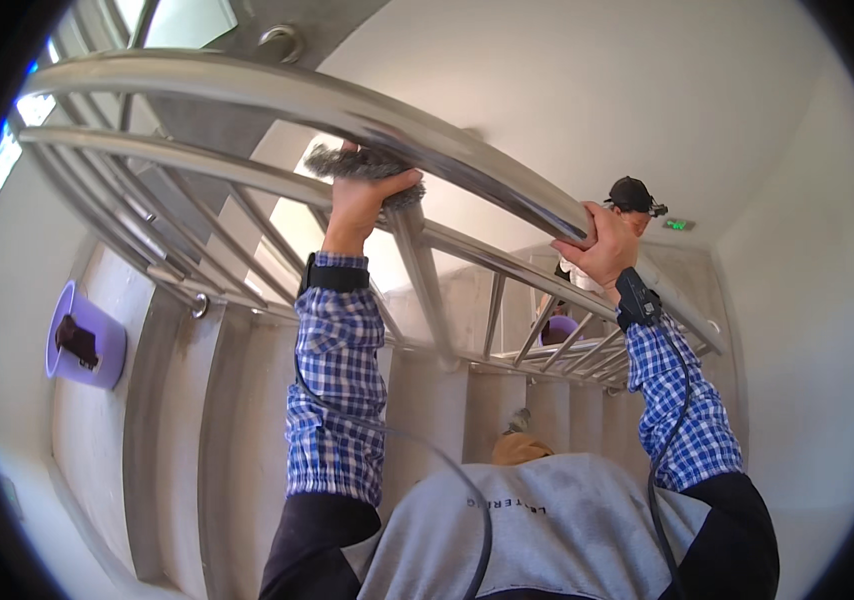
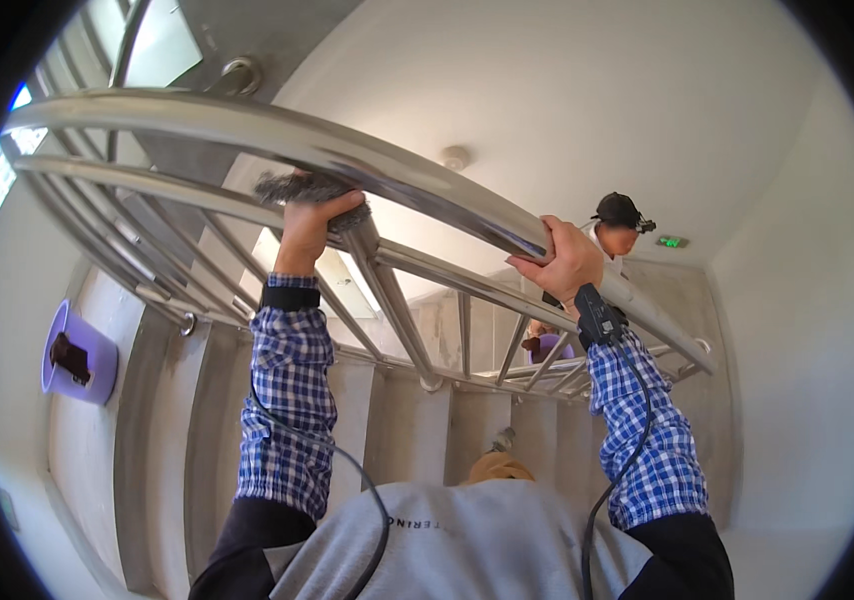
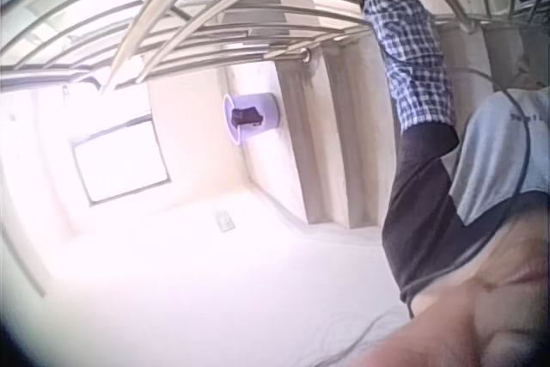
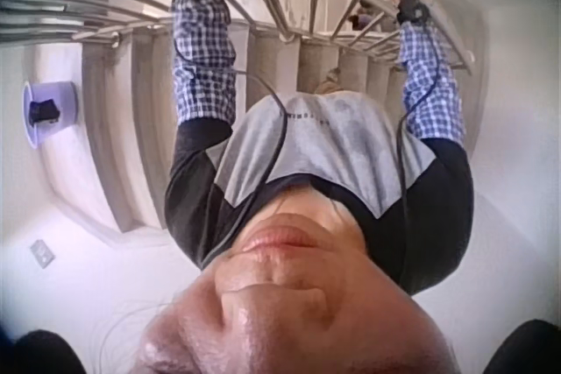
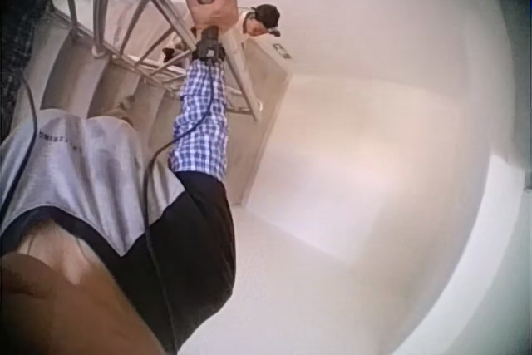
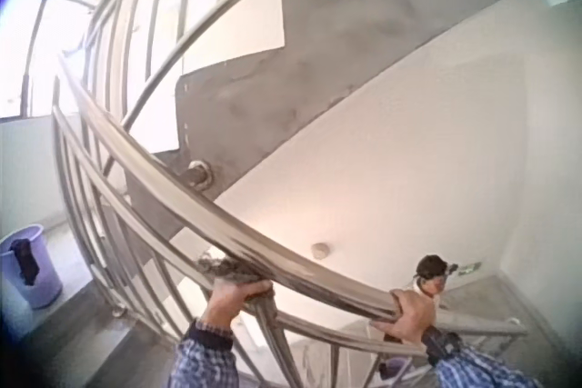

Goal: Cleaning the metal railings of a staircase using steel wool and a cloth.

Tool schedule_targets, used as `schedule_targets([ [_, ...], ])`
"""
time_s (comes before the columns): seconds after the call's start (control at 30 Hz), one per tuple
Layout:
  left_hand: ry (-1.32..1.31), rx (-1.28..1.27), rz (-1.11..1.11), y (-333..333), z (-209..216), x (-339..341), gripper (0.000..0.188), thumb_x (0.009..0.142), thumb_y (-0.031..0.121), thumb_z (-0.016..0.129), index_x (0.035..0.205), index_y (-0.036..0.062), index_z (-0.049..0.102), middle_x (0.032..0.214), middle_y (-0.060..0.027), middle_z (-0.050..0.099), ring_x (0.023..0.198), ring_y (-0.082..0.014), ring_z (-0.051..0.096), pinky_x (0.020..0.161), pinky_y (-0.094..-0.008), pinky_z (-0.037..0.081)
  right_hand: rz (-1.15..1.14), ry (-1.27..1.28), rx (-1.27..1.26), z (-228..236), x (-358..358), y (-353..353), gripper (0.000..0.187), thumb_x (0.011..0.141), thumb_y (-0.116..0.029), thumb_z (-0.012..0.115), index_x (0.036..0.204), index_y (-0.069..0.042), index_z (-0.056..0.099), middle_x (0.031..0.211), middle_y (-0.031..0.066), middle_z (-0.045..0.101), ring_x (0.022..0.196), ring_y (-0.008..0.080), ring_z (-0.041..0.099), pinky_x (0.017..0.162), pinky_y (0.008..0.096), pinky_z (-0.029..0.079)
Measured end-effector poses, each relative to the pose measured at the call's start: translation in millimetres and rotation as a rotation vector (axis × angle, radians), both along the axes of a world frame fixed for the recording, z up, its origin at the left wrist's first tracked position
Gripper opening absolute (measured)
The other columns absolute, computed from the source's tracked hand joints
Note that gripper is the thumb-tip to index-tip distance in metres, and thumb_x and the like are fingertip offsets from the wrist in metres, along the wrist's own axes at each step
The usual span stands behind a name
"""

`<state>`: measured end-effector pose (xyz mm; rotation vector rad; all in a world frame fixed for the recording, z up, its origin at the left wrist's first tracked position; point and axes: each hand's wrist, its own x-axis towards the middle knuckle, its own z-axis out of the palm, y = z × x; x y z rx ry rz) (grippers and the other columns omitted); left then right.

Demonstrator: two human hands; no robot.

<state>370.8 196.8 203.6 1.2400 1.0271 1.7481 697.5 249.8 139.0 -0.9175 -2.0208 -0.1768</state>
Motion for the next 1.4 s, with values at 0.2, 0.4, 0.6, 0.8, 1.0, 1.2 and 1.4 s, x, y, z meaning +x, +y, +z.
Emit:
schedule_targets([
  [0.2,0.533,0.17,0.836,0,-49,55,0.084,0.06,0.004,0.074,0.131,0.0006,0.03,0.109,-0.0151,0.048,0.1,-0.0305,0.048,0.085,-0.0376,0.041,-0.053,-0.023,-0.029,2,-3,4,0.06,0.056,-0.037,0.081,0.1,-0.004,0.057,0.08,0.0088,0.062,0.071,0.0246,0.061,0.063,0.0328,0.049],
  [0.4,0.773,0.369,1.051,-3,-107,87,0.076,0.065,0.001,0.066,0.133,0.0018,0.033,0.131,-0.0283,0.031,0.121,-0.0401,0.033,0.101,-0.0451,0.027,-0.053,0.003,-0.066,-3,4,8,0.06,0.058,-0.035,0.08,0.102,-0.002,0.056,0.084,0.0116,0.063,0.077,0.0259,0.062,0.066,0.0339,0.049],
  [0.6,1.466,0.176,0.454,-59,-158,96,0.056,0.066,0.001,0.056,0.121,0.0016,0.049,0.134,-0.0244,0.033,0.13,-0.0336,0.027,0.105,-0.0503,0.02,-0.083,-0.022,-0.103,-3,2,-1,0.062,0.058,-0.037,0.08,0.103,-0.002,0.056,0.088,0.0132,0.064,0.079,0.027,0.062,0.07,0.0339,0.05],
  [0.8,2.023,0.11,0.323,-13,-58,63,0.024,0.069,0.005,0.055,0.092,0.0019,0.049,0.087,-0.0133,0.058,0.093,-0.0272,0.054,0.103,-0.0475,0.025,-0.067,-0.039,-0.098,-4,2,-1,0.062,0.058,-0.037,0.08,0.102,-0.001,0.056,0.086,0.0136,0.064,0.078,0.027,0.062,0.068,0.0343,0.05],
  [1.0,1.904,0.119,0.273,7,-85,104,0.006,0.077,0.014,0.052,0.08,0.0103,0.057,0.071,-0.0072,0.058,0.078,-0.0236,0.058,0.078,-0.0393,0.042,-0.054,-0.002,-0.071,2,6,-1,0.062,0.057,-0.036,0.081,0.103,-0.002,0.056,0.087,0.0132,0.063,0.078,0.027,0.062,0.068,0.0345,0.049],
  [1.2,1.825,0.297,0.2,12,-140,137,0.008,0.073,0.011,0.055,0.081,0.0083,0.055,0.073,-0.0081,0.057,0.08,-0.0252,0.057,0.076,-0.0377,0.043,-0.038,-0.051,-0.114,-17,4,4,0.063,0.058,-0.035,0.08,0.106,-0.003,0.054,0.089,0.0133,0.061,0.081,0.0282,0.061,0.071,0.0354,0.049],
  [1.4,2.013,0.224,0.239,3,-69,63,0.014,0.073,0.01,0.055,0.087,0.0065,0.054,0.071,-0.0082,0.055,0.075,-0.0247,0.055,0.074,-0.0379,0.043,-0.054,-0.064,0.04,-5,10,5,0.062,0.057,-0.039,0.08,0.102,-0.004,0.055,0.08,0.0109,0.06,0.073,0.0282,0.06,0.065,0.0366,0.048],
])
